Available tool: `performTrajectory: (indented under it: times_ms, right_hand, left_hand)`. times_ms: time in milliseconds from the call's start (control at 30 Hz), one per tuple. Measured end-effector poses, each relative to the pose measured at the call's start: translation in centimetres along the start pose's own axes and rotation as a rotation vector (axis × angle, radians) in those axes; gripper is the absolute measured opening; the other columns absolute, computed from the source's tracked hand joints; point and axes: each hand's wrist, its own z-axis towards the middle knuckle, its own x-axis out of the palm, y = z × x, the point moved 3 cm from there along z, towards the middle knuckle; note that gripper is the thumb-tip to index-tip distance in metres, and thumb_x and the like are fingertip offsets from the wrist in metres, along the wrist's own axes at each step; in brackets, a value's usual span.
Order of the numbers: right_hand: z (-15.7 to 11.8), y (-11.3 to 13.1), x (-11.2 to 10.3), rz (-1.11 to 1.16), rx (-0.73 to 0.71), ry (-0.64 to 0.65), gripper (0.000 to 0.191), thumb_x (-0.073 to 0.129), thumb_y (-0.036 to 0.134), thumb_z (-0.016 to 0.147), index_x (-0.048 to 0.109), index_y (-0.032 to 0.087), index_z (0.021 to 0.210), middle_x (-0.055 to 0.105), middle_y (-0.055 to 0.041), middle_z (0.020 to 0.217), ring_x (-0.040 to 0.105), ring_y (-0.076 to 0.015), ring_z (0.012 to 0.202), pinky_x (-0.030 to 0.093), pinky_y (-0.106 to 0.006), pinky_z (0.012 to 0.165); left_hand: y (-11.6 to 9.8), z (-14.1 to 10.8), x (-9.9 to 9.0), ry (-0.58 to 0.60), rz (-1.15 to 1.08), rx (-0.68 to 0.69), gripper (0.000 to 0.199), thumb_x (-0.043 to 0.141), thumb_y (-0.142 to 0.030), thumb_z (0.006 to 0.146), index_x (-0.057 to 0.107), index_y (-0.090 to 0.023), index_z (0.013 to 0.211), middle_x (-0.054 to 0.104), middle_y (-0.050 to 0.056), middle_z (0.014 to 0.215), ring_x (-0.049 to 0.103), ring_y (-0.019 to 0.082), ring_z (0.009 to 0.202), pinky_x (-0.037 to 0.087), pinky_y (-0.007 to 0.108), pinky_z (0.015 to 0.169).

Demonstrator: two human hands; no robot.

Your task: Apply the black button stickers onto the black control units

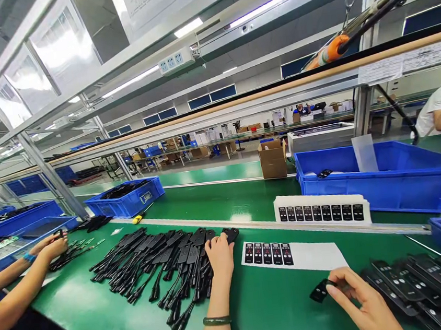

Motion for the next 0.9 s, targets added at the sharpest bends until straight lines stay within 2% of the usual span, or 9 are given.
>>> performTrajectory:
  times_ms: [167,233,300,333,433,467,533,667,900]
  right_hand:
    - [0.2,-0.2,-0.4,0.204,0.151,-0.079,0.024,0.054,0.049,0.086,0.056,0.025,0.086,0.053,0.0009,0.076,0.051,-0.0140,0.060,0.047,-0.022,0.054]
    - [0.4,0.0,-0.6,0.285,0.210,-0.101,0.027,0.053,0.051,0.087,0.055,0.025,0.089,0.051,0.0020,0.075,0.047,-0.0124,0.055,0.045,-0.023,0.052]
    - [0.7,0.3,-0.8,0.332,0.245,-0.108,0.031,0.052,0.054,0.087,0.054,0.024,0.089,0.050,0.0027,0.073,0.047,-0.0117,0.053,0.044,-0.024,0.053]
    - [0.8,0.4,-0.9,0.348,0.258,-0.106,0.032,0.052,0.055,0.087,0.054,0.023,0.089,0.049,0.0030,0.071,0.048,-0.0115,0.052,0.044,-0.025,0.053]
    - [1.0,0.8,-1.1,0.404,0.294,-0.113,0.036,0.052,0.058,0.086,0.053,0.022,0.086,0.047,0.0042,0.068,0.046,-0.0105,0.050,0.041,-0.024,0.049]
    - [1.1,0.9,-1.2,0.426,0.303,-0.116,0.036,0.052,0.058,0.086,0.053,0.022,0.085,0.046,0.0043,0.067,0.045,-0.0103,0.049,0.040,-0.023,0.048]
    - [1.1,1.1,-1.3,0.465,0.313,-0.122,0.037,0.054,0.058,0.085,0.052,0.021,0.084,0.045,0.0046,0.067,0.043,-0.0097,0.049,0.038,-0.022,0.045]
    - [1.2,1.3,-1.5,0.502,0.330,-0.124,0.034,0.057,0.055,0.085,0.051,0.021,0.085,0.044,0.0054,0.067,0.041,-0.0080,0.046,0.036,-0.021,0.043]
    - [1.0,1.5,-1.2,0.399,0.326,-0.015,0.029,0.057,0.048,0.086,0.056,0.020,0.089,0.054,0.0006,0.075,0.046,-0.0096,0.053,0.039,-0.020,0.043]
  left_hand:
    - [-1.7,-0.2,-1.9,-0.157,-0.213,0.020,0.038,0.048,-0.024,0.088,0.048,-0.013,0.124,0.057,0.016,0.108,0.061,0.025,0.090,0.050,0.037,0.073]
    - [-3.7,-0.9,-3.0,-0.199,-0.302,0.056,0.042,0.046,-0.032,0.090,0.044,-0.014,0.128,0.055,0.015,0.109,0.061,0.024,0.092,0.051,0.035,0.073]
    - [-6.1,-2.2,-3.7,-0.143,-0.463,0.077,0.040,0.049,-0.038,0.089,0.047,-0.018,0.124,0.058,0.011,0.103,0.062,0.022,0.091,0.051,0.034,0.076]
    - [-7.4,-2.9,-3.7,-0.036,-0.644,0.039,0.039,0.054,-0.039,0.086,0.049,-0.019,0.119,0.061,0.008,0.097,0.062,0.021,0.085,0.052,0.032,0.073]
    - [-11.4,-6.3,-2.5,0.499,-1.170,-0.239,0.042,0.065,-0.043,0.077,0.048,-0.019,0.107,0.060,-0.001,0.075,0.051,0.011,0.049,0.042,0.022,0.044]
    - [-12.6,-7.5,-2.1,0.656,-1.314,-0.321,0.043,0.066,-0.044,0.076,0.047,-0.019,0.104,0.060,-0.001,0.074,0.047,0.008,0.046,0.037,0.019,0.040]
    - [-14.5,-9.8,-1.6,0.871,-1.569,-0.466,0.042,0.068,-0.043,0.075,0.047,-0.016,0.101,0.062,0.001,0.078,0.050,0.007,0.051,0.039,0.017,0.044]
    - [-16.1,-12.3,-1.4,1.085,-1.782,-0.657,0.047,0.072,-0.027,0.068,0.049,-0.013,0.106,0.065,0.006,0.086,0.062,0.011,0.066,0.050,0.024,0.065]
    - [-16.5,-12.7,-2.2,1.232,-1.755,-0.509,0.073,0.079,-0.025,0.066,0.041,-0.017,0.128,0.066,0.010,0.100,0.067,0.017,0.075,0.052,0.029,0.071]
